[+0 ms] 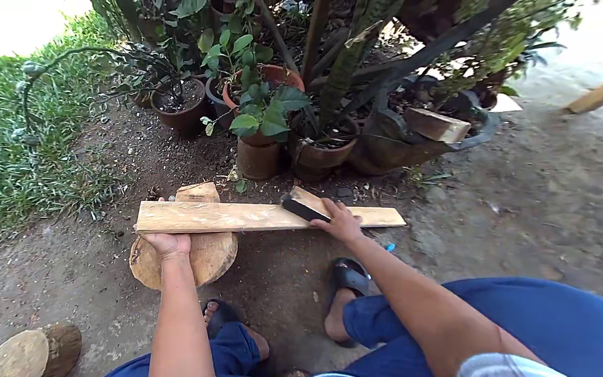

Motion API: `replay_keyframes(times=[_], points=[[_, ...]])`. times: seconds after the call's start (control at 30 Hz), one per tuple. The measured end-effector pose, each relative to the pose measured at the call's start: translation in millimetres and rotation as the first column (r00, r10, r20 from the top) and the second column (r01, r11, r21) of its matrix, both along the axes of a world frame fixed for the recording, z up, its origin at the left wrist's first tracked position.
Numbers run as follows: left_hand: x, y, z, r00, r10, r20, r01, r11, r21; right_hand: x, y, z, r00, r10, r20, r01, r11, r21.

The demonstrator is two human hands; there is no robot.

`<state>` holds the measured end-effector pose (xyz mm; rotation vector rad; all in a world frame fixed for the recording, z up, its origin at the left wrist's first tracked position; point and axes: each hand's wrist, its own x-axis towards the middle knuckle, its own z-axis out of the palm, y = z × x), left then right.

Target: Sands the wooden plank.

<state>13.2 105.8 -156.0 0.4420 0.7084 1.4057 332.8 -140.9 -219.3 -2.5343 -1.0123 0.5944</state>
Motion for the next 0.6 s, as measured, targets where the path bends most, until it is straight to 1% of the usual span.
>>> replay_keyframes(times=[0.07, 0.1, 0.17, 0.23, 0.33, 0.4, 0.47, 0.53, 0.6], points=[[1, 0, 0, 1.0, 0.013, -0.001, -0.013, 1.0, -0.002, 16, -18, -4, 0.993, -0.094, -0.066, 0.092, 0.995, -0.044], [0, 0, 0, 1.0, 0.014, -0.004, -0.014, 1.0, -0.003, 20, -21, -6, 0.99, -0.104, -0.092, 0.103, 0.994, -0.023], [2, 0, 2, 1.0, 0.023, -0.01, -0.024, 1.0, -0.006, 19, -19, -10, 0.992, -0.08, -0.098, 0.087, 0.994, 0.071], [3, 0, 2, 1.0, 0.023, -0.01, -0.023, 1.0, -0.006, 2, -9, -4, 0.996, -0.023, -0.091, 0.039, 0.984, 0.175], [2, 0, 0, 1.0, 0.023, -0.005, -0.023, 1.0, 0.002, -44, 33, 19, 0.986, 0.141, -0.086, -0.113, 0.957, 0.269], [1, 2, -4, 1.0, 0.018, -0.005, -0.018, 1.0, 0.019, -89, 76, 40, 0.962, 0.268, -0.045, -0.239, 0.915, 0.326], [0, 3, -7, 1.0, 0.018, -0.008, -0.018, 0.999, 0.044, -142, 119, 69, 0.92, 0.391, -0.023, -0.356, 0.86, 0.366], [0, -1, -3, 1.0, 0.02, -0.015, -0.019, 0.999, 0.038, -185, 151, 96, 0.872, 0.488, -0.041, -0.435, 0.811, 0.391], [1, -4, 2, 0.999, 0.028, -0.019, -0.028, 0.999, 0.016, -205, 165, 114, 0.84, 0.538, -0.07, -0.482, 0.799, 0.36]])
